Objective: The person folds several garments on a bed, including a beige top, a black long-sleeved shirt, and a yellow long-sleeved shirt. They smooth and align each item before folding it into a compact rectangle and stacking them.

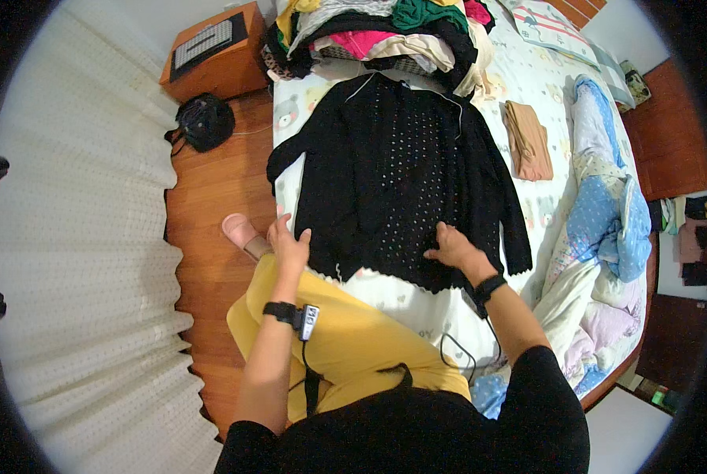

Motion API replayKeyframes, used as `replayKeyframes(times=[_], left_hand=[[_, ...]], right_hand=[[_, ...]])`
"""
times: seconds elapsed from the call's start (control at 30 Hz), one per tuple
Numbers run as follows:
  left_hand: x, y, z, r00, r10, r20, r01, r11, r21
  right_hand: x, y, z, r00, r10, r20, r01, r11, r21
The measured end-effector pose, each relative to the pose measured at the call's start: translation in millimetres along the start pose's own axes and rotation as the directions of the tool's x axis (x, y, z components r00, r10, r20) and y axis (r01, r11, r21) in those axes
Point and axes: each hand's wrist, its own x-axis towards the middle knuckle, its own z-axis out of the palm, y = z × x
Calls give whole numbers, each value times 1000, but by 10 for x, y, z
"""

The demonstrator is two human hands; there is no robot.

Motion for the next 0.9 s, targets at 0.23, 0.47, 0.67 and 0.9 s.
replayKeyframes(times=[0.23,0.47,0.67,0.9], left_hand=[[-173,-317,134,870,-286,401,492,552,-673],[-219,-309,7,899,-379,219,427,651,-628],[-139,-288,65,820,-387,422,540,280,-794],[-58,-263,91,833,-339,437,540,328,-775]], right_hand=[[1190,-1076,-846,812,-209,-545,415,863,288],[2117,-1106,-561,773,0,-634,224,936,273],[1637,-156,-941,532,149,-833,-112,988,105],[2474,-1525,-999,500,-535,-681,636,760,-131]])
